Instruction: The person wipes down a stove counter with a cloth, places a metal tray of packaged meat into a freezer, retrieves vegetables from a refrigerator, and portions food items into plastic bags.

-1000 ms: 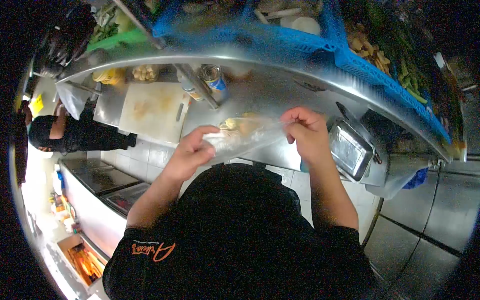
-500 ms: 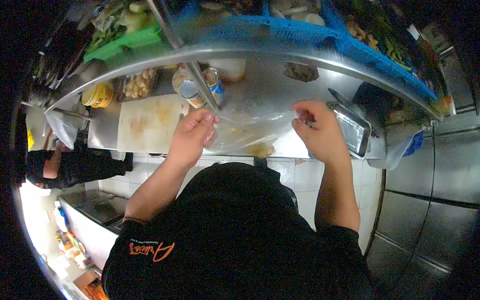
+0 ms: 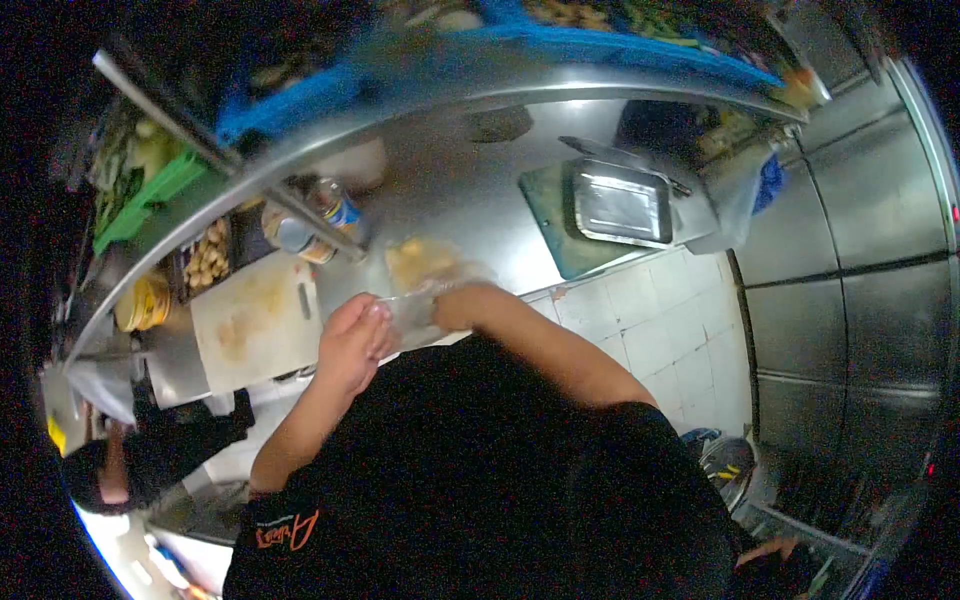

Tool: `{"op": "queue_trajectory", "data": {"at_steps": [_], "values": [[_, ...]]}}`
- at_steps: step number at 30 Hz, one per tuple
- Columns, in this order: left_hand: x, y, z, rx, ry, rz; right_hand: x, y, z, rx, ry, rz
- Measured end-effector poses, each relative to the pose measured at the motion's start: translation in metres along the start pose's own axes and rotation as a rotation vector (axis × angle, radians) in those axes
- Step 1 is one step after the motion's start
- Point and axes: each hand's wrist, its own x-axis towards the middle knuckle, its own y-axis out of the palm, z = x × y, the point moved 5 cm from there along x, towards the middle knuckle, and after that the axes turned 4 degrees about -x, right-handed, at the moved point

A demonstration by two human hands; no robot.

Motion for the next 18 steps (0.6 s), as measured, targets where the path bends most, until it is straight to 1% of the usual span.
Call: {"op": "queue_trajectory", "data": {"at_steps": [1, 4, 5, 7, 8, 9, 10, 12, 13, 14, 15, 16, 17, 18], "values": [[0.000, 0.001, 0.000, -0.044, -0.016, 0.026, -0.002, -0.020, -0.004, -0.024, -0.012, -0.175], [0.012, 0.012, -0.015, -0.097, 0.076, 0.096, -0.006, -0.077, -0.028, 0.160, 0.135, -0.435], [0.017, 0.010, -0.020, -0.124, 0.122, 0.056, -0.005, -0.080, -0.026, 0.157, 0.092, -0.409], [0.024, 0.006, -0.035, -0.179, 0.171, -0.089, -0.006, -0.087, -0.019, 0.152, 0.010, -0.350], [0.026, 0.006, -0.042, -0.207, 0.197, -0.161, -0.014, -0.092, -0.020, 0.235, -0.111, -0.249], [0.024, 0.013, -0.053, -0.110, 0.200, -0.156, -0.035, -0.108, -0.015, 0.318, -0.232, -0.144], [0.023, 0.013, -0.055, -0.110, 0.193, -0.180, -0.057, -0.115, -0.016, 0.398, -0.358, -0.034], [0.020, 0.008, -0.057, -0.113, 0.181, -0.235, -0.094, -0.112, -0.065, 1.130, -0.234, -0.047], [0.020, 0.004, -0.054, -0.128, 0.185, -0.194, -0.112, -0.110, -0.104, 1.287, -0.042, -0.213], [0.018, 0.003, -0.050, -0.126, 0.179, -0.185, -0.129, -0.097, -0.158, 1.257, 0.217, -0.396], [0.016, 0.002, -0.048, -0.122, 0.174, -0.175, -0.151, -0.086, -0.204, 1.075, 0.524, -0.534], [0.015, 0.001, -0.045, -0.120, 0.169, -0.161, -0.175, -0.071, -0.255, 0.273, 0.965, -0.471], [0.015, -0.005, -0.041, -0.145, 0.172, -0.178, -0.195, -0.026, -0.301, 0.118, 0.984, -0.331], [0.015, -0.014, -0.034, -0.172, 0.173, -0.193, -0.211, 0.009, -0.327, -0.036, 0.999, -0.191]]}}
